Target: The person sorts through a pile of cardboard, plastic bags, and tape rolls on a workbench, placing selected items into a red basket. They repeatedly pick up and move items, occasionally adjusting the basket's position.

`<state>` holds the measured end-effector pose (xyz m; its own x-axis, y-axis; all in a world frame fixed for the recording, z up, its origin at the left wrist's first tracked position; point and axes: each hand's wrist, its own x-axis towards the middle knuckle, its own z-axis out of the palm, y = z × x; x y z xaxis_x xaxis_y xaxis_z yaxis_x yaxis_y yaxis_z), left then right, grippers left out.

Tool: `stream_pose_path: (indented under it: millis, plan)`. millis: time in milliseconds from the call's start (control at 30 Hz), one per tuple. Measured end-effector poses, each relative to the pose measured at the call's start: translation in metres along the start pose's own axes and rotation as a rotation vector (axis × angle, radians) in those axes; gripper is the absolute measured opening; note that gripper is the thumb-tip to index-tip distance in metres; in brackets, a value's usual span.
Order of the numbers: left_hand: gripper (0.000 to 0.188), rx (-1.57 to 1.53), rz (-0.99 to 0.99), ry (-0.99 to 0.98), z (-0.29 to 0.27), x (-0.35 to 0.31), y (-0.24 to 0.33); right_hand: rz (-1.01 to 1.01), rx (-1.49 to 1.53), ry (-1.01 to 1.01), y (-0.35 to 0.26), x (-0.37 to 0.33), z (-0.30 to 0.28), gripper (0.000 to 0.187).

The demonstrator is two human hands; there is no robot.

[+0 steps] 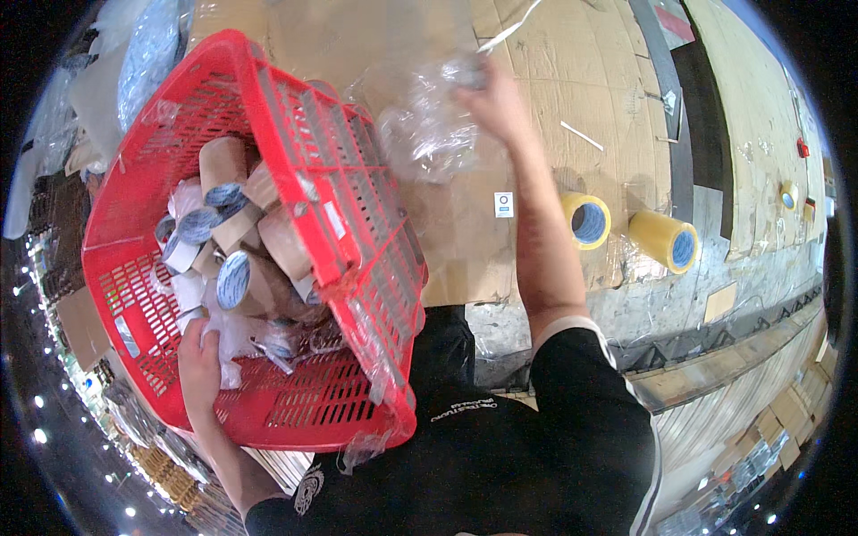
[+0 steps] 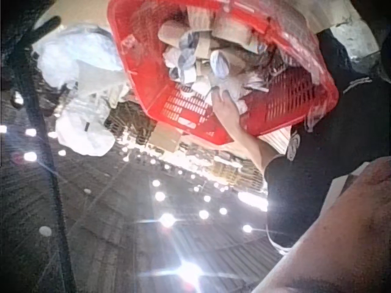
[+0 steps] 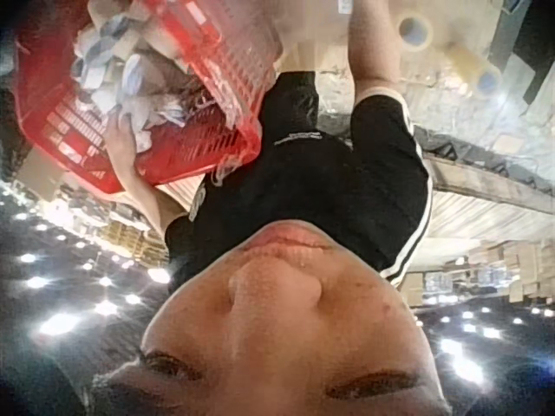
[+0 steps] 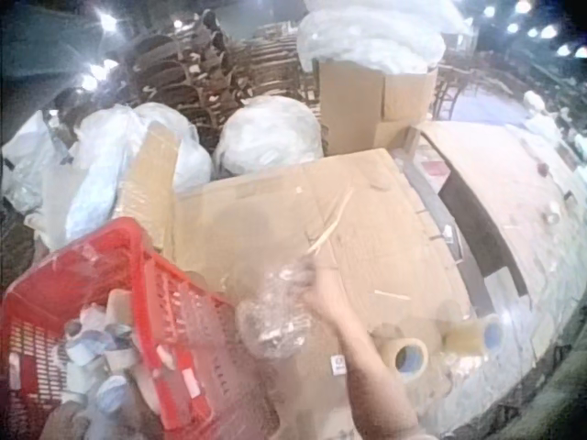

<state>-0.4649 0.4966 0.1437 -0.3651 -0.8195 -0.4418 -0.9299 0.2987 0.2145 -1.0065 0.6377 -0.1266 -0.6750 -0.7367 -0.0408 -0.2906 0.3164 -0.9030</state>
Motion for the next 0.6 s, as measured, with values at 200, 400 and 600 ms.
stream_pose_path:
  millis: [200,400,600]
  plan:
    - [0.04,-0.211,-0.013,0.527,-0.012,-0.011,-0.016,-0.253,-0.965,-0.022,0.023,-0.037,0.167,0.057]
    - [0.045,-1.494,0.048,0.925,-0.068,-0.022,-0.032,-0.145,-0.672,-0.139,0.065,-0.073,0.155,0.054]
    - [0.036,-0.714,0.212,1.472,-0.161,-0.068,-0.13,-0.129,-0.013,0.327,-0.073,-0.039,-0.019,0.055]
